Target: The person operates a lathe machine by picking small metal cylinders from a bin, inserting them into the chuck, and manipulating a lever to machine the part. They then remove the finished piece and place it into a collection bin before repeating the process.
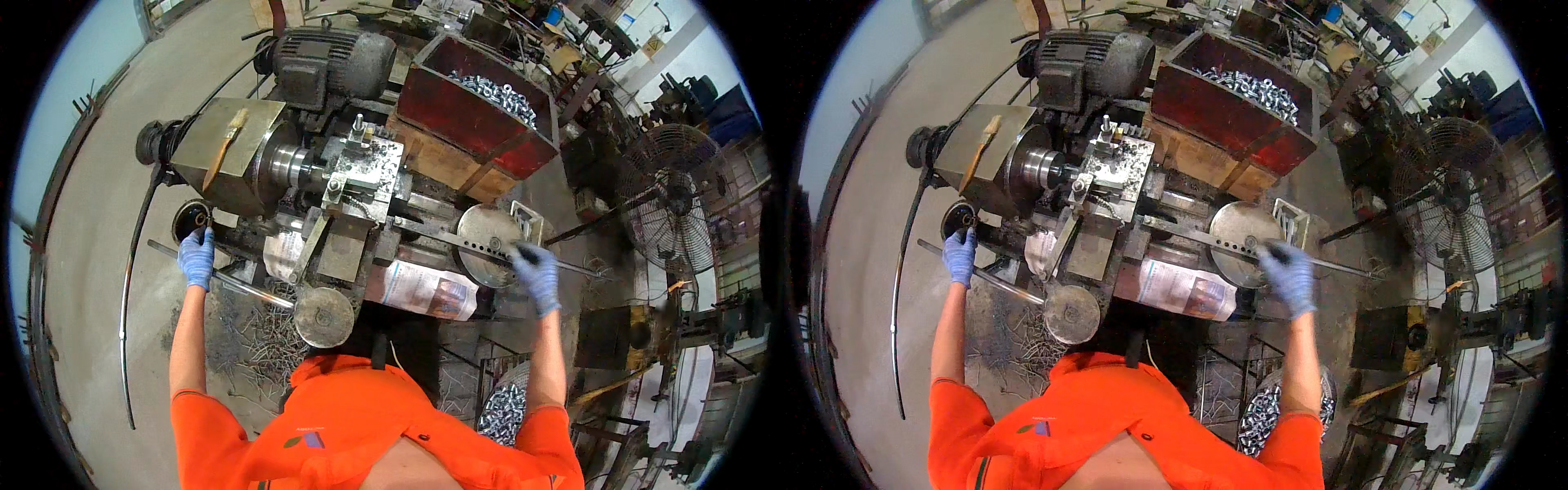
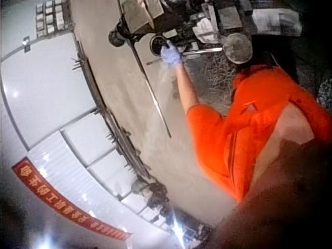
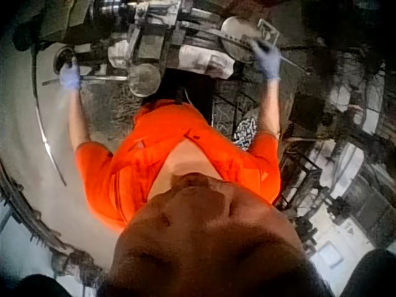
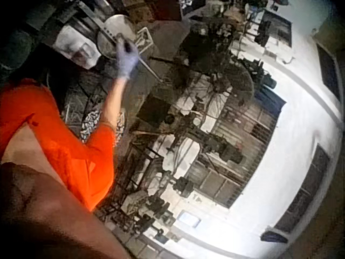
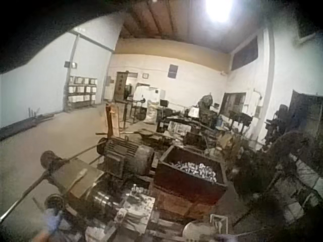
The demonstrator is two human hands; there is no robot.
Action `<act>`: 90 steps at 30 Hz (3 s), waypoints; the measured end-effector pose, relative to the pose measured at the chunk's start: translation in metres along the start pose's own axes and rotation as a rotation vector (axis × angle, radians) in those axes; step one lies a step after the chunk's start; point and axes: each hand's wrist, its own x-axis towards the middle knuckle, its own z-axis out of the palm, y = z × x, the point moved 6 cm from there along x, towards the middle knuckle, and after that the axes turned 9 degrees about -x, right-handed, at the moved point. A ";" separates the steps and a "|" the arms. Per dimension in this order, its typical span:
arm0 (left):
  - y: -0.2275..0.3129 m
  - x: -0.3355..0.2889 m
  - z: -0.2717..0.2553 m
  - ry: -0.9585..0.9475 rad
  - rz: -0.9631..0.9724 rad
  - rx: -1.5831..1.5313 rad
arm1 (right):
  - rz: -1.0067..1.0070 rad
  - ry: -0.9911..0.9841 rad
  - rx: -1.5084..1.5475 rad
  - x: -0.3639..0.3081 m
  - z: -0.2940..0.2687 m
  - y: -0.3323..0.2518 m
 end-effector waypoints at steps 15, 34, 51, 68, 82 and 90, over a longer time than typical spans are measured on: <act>0.016 -0.009 -0.013 0.071 0.110 0.017 | -0.261 0.057 0.075 -0.066 0.083 -0.077; -0.165 -0.043 0.042 -0.043 -0.234 -0.452 | 0.505 -0.168 -0.204 -0.239 0.144 0.297; -0.173 -0.082 0.157 -0.142 0.040 0.394 | 0.337 -0.194 -0.332 -0.217 0.125 0.172; -0.075 -0.024 -0.027 -0.477 -0.183 0.222 | -0.609 0.032 -0.243 -0.019 0.063 -0.162; -0.096 -0.094 -0.169 0.142 -0.256 0.258 | -0.785 -0.333 -0.827 0.056 0.246 -0.302; -0.044 -0.118 -0.163 0.099 -0.380 0.317 | -0.777 -0.265 -0.678 0.052 0.239 -0.306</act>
